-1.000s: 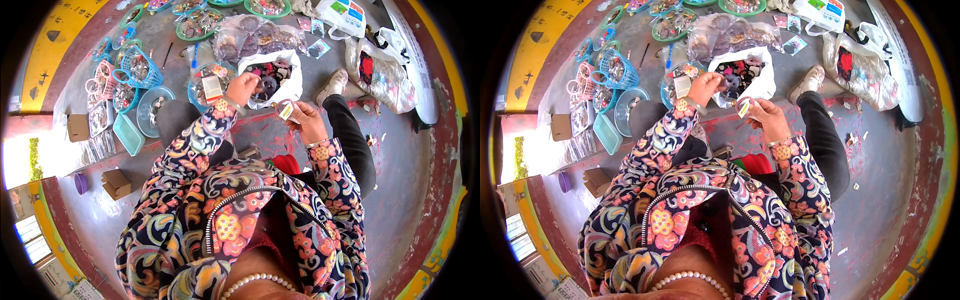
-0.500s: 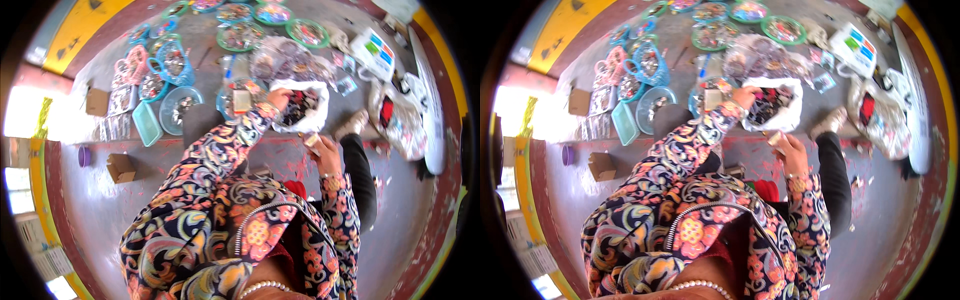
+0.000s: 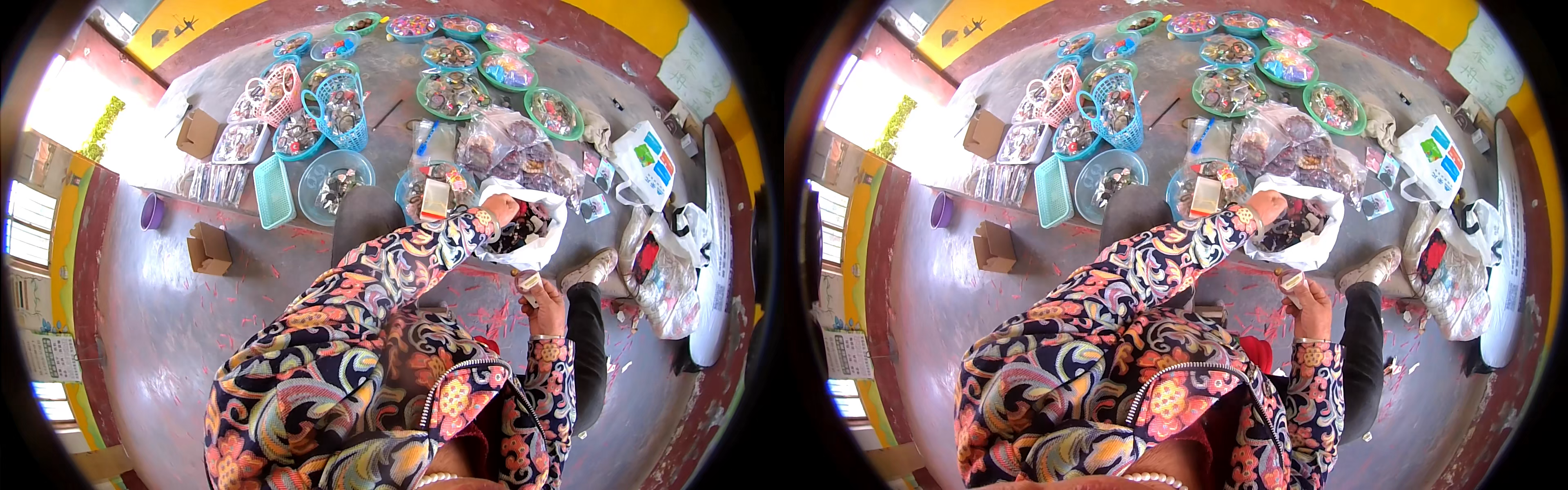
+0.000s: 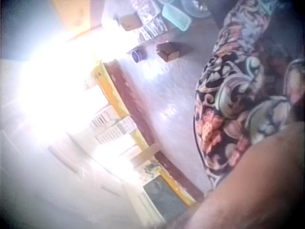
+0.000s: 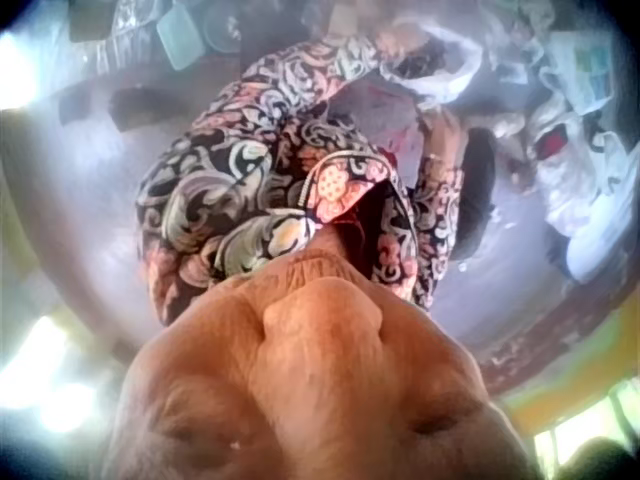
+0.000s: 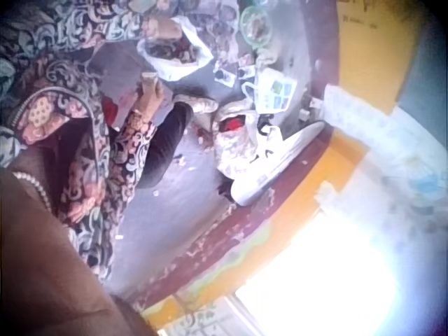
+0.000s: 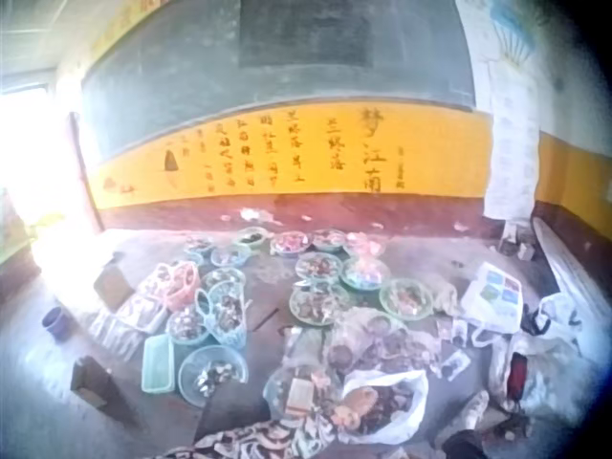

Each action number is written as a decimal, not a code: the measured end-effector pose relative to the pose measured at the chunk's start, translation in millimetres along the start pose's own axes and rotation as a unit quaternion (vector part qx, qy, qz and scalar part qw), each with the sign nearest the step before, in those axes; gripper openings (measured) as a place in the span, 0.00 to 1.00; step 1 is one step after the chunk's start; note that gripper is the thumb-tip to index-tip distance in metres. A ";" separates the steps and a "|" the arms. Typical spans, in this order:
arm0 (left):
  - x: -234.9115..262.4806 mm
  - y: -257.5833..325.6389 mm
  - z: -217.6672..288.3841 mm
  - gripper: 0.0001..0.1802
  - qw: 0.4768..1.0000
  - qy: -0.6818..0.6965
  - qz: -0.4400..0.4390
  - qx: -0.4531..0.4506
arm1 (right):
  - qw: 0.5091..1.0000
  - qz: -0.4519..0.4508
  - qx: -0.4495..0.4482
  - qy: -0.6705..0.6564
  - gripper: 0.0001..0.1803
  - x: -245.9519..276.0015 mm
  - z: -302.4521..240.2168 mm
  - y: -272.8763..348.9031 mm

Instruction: The person sits on the floor and sorts through small craft supplies, picking up items from a white bag and placing them into various containers. The person handles small plastic bags, clips, and other miscellaneous items, organizing them into baskets and bowls.

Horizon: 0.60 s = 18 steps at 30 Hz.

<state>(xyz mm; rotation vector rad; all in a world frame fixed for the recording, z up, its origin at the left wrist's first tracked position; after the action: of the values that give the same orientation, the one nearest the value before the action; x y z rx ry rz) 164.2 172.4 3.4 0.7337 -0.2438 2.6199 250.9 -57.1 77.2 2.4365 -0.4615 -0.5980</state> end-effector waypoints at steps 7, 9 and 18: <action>-10.8 28.6 42.8 0.22 0.983 0.119 -0.130 -0.051 | 1.000 0.012 0.010 0.000 0.08 0.1 -3.6 2.2; -18.1 48.9 63.5 0.18 0.956 0.167 -0.213 -0.109 | 1.000 0.011 0.009 0.014 0.08 1.6 -2.0 0.6; -1.9 132.6 122.5 0.17 0.848 0.271 -0.444 -0.106 | 0.989 -0.044 -0.027 0.137 0.07 -25.3 -8.2 16.3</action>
<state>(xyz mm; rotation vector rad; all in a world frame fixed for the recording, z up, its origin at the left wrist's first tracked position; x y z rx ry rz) 165.0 18.9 98.5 -0.0336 -0.0029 1.7507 230.8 -54.7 101.0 2.4489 -0.2243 -0.2999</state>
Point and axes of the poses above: each hand's wrist, its own y-axis away from the middle knuckle, its own x-axis out of the back of the hand, z = x × y, the point moved 8 cm from there along -y, towards the middle knuckle, and after that the axes turned 7 degrees about -x, right-handed, at the moved point
